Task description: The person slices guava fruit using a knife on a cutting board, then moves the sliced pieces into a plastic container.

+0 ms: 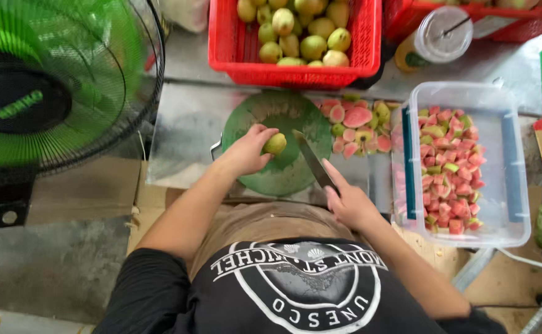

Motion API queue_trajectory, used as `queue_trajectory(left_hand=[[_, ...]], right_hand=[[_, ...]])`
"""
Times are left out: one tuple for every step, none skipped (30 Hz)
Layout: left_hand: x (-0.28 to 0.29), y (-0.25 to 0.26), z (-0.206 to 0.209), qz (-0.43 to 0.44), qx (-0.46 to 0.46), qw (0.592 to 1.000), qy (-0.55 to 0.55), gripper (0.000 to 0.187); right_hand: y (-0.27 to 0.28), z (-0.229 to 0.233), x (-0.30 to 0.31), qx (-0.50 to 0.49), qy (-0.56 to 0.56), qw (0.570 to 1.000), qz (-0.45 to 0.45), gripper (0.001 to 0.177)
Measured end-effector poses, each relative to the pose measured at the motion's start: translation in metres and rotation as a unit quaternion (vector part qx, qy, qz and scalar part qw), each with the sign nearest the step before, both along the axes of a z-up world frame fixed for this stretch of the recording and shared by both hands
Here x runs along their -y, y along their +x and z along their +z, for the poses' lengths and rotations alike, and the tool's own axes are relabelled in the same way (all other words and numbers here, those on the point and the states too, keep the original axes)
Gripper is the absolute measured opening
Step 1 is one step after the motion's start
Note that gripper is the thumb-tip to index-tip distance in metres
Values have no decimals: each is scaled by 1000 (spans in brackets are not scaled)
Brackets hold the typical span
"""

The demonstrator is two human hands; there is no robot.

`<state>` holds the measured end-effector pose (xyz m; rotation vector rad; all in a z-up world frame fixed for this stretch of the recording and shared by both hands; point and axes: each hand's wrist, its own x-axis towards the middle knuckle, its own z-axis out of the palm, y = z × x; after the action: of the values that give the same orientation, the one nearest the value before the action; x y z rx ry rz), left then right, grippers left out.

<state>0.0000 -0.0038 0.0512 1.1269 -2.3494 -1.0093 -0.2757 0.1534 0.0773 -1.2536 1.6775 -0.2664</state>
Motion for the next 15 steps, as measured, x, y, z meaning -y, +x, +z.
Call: queue_trajectory(left_hand=[[-5,0,-10,2,-1,1000,2,65],[-11,-1,-17,32,8,999,1,63],[-13,0,-22,61,18,998,-3,61],[-15,-1,-26,62,18,998,-2,61],[-15,0,-28,65,25,997,-13,62],[-14,1,-29,68,31,997,-24,63],[-13,2,-29,69,31,997,-27,63],[-13,3,-29,70,36,997,-19,64],[-13,2,-31,67,39,997,-10,64],[-14,1,-32,64,39,997,-11,64],[-13,1,-34,66,45,997,-11,63],[-10,0,-35,67,51,996,-12,63],[-7,-4,-38,52,46,997,-15,63],[-2,-3,-39,54,50,997,-30,62],[-2,-2,-41,52,55,996,-40,62]], right_hand=[[7,3,10,-1,2,1000,2,69],[16,2,19,-62,-70,994,61,68],[22,2,24,-122,-144,975,118,67],[24,2,25,-122,-144,975,119,67],[26,3,28,-121,-135,976,119,66],[28,4,29,-121,-126,977,119,65],[30,5,30,-121,-129,977,119,65],[31,6,32,-129,-124,975,128,66],[30,5,30,-138,-118,974,134,66],[29,3,31,-140,-118,974,131,66],[29,0,34,-148,-119,971,142,66],[27,-6,38,-157,-119,968,154,67],[23,-14,43,-148,-117,969,157,68],[21,-26,50,-139,-115,971,160,68],[22,-39,52,-126,-124,972,154,69]])
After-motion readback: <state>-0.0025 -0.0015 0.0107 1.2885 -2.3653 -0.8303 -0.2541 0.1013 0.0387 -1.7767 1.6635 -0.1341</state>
